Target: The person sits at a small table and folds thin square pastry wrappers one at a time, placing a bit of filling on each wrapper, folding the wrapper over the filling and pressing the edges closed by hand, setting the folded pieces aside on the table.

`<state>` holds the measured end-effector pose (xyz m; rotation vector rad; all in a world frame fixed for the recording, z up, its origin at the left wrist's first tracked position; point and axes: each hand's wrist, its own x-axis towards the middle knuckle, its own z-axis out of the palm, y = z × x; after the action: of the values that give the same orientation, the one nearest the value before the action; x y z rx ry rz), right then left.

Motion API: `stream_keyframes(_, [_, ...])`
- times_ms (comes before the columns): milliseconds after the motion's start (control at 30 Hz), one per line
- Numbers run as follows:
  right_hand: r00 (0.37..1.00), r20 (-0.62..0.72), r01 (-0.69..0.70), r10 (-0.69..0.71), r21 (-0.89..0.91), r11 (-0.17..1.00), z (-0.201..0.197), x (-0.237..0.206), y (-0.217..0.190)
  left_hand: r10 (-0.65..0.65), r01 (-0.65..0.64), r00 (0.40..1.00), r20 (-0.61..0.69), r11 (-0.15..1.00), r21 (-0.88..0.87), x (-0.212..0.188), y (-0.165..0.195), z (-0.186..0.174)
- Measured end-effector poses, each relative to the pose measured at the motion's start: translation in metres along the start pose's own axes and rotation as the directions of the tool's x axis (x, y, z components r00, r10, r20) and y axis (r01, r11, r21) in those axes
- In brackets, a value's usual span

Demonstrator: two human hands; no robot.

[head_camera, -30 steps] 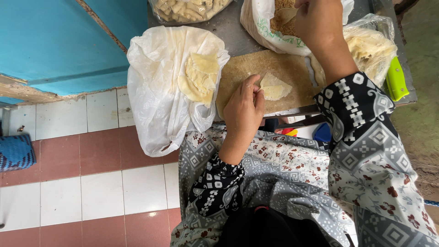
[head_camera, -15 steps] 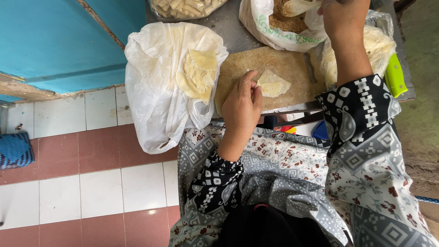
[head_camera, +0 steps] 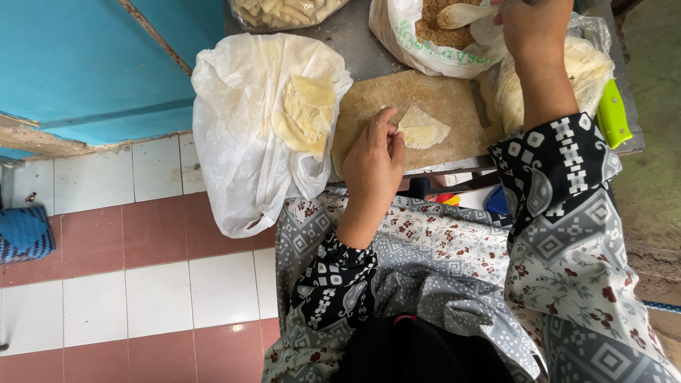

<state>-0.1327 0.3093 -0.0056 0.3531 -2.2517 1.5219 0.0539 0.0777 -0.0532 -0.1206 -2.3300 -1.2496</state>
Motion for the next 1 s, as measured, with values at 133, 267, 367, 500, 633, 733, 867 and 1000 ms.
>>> stream_keyframes(133, [0.997,-0.001,-0.079,0.080,0.128,0.989,-0.012,-0.009,-0.011,-0.015,0.015,1.000,0.009,1.000,-0.004,0.000,0.001,-0.001])
stream_keyframes(267, [0.984,0.065,-0.176,0.167,0.197,0.965,-0.031,-0.039,-0.031,-0.014,0.014,1.000,-0.006,0.999,-0.038,-0.001,0.002,-0.003])
stream_keyframes(367, [0.965,0.120,-0.252,0.234,0.173,0.952,-0.037,-0.080,-0.044,-0.010,0.010,1.000,-0.018,0.999,-0.036,-0.003,0.002,-0.003])
stream_keyframes(500, [0.953,0.144,-0.278,0.266,0.072,0.958,-0.027,-0.128,-0.058,-0.014,0.014,1.000,-0.016,1.000,-0.010,-0.004,0.001,-0.001])
stream_keyframes(633, [0.982,0.137,-0.113,0.128,-0.115,0.987,-0.015,-0.154,-0.076,-0.007,0.007,1.000,-0.020,1.000,-0.010,-0.006,0.000,0.001])
stream_keyframes(733, [0.988,0.152,0.056,-0.015,-0.267,0.962,-0.011,-0.159,-0.092,-0.014,0.014,1.000,-0.001,0.999,-0.039,-0.006,0.000,0.001])
stream_keyframes(867, [0.982,0.161,0.146,-0.094,-0.351,0.925,-0.010,-0.158,-0.112,-0.008,0.008,1.000,-0.005,0.999,-0.038,-0.006,0.000,0.000])
stream_keyframes(1000, [0.975,0.185,0.185,-0.121,-0.386,0.904,-0.009,-0.159,-0.122,0.008,-0.009,1.000,-0.022,0.999,-0.046,-0.006,0.002,0.000])
